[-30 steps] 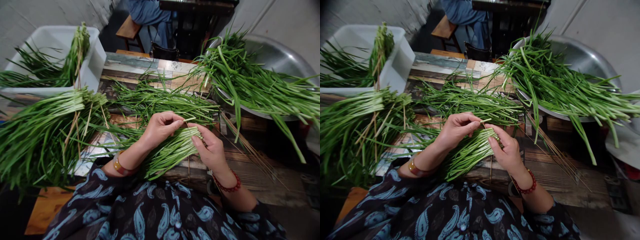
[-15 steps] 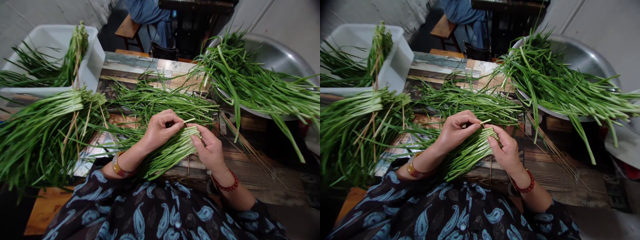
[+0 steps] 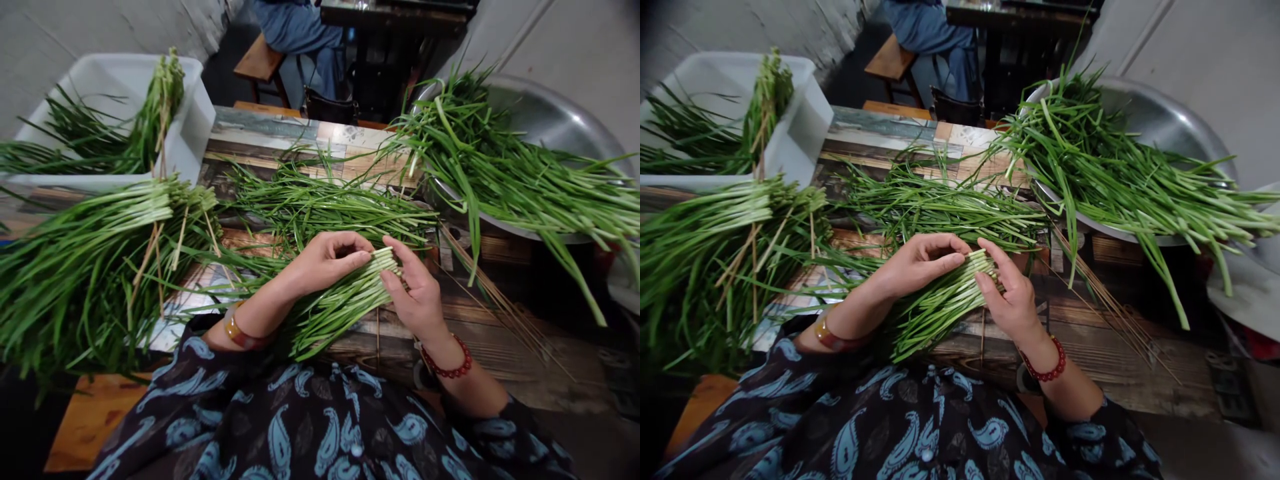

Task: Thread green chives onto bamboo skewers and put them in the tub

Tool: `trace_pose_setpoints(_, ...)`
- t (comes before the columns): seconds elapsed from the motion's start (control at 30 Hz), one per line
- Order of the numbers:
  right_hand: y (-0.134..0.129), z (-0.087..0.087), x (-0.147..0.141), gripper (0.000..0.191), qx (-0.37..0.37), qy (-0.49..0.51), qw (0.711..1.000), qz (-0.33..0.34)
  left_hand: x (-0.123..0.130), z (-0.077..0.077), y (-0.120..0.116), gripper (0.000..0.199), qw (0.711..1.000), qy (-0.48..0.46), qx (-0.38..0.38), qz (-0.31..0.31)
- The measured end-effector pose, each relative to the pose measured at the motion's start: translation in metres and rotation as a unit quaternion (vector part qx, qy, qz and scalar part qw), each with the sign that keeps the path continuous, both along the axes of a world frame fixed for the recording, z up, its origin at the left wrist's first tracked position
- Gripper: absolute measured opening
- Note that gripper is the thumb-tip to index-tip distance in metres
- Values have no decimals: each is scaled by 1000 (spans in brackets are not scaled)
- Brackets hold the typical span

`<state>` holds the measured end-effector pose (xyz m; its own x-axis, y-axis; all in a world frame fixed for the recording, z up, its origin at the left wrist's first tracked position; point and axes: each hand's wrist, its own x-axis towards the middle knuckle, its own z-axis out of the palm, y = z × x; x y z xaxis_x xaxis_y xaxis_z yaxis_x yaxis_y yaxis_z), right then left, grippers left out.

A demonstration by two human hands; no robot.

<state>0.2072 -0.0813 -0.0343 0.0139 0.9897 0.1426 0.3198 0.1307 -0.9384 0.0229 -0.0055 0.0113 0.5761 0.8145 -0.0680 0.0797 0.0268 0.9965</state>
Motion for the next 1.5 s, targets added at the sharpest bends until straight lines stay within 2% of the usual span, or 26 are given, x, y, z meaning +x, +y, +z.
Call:
trace_pose_setpoints(0.2,-2,-1,0,45,6,0,1000,11,1,-1,0,29,1000,20,10,12)
trace_pose_setpoints(0.4,2,0,-1,35,-7,4,1000,17,-1,-2,4,23,994,72,76,1)
trace_pose_setpoints(0.47,3,1,-1,35,-4,10,1000,24,-5,-5,11,23,988,97,116,16)
trace_pose_setpoints(0.53,4,2,-1,34,2,16,999,28,-9,-10,21,21,971,135,184,68)
trace_pose_setpoints(0.63,3,3,0,34,7,19,999,31,-13,-21,37,18,924,206,293,135)
trace_pose_setpoints(0.8,3,2,0,34,18,22,999,34,-9,-36,49,15,867,280,399,100)
trace_pose_setpoints(0.93,3,2,0,34,22,22,999,31,-3,-45,53,13,847,298,434,71)
trace_pose_setpoints(1.03,3,2,-1,34,23,19,999,29,-1,-45,55,11,864,265,420,83)
trace_pose_setpoints(1.1,4,2,-1,34,29,23,999,29,-1,-40,52,10,895,209,379,113)
trace_pose_setpoints(1.17,4,2,-1,33,34,31,999,28,-1,-32,45,10,932,138,308,135)
trace_pose_setpoints(1.27,4,3,-1,33,25,36,999,25,1,-15,31,16,975,61,172,129)
trace_pose_setpoints(1.37,3,4,0,33,15,33,999,20,3,-2,19,22,992,16,63,106)
trace_pose_setpoints(1.5,0,5,0,34,16,36,999,19,6,2,11,25,995,-34,10,92)
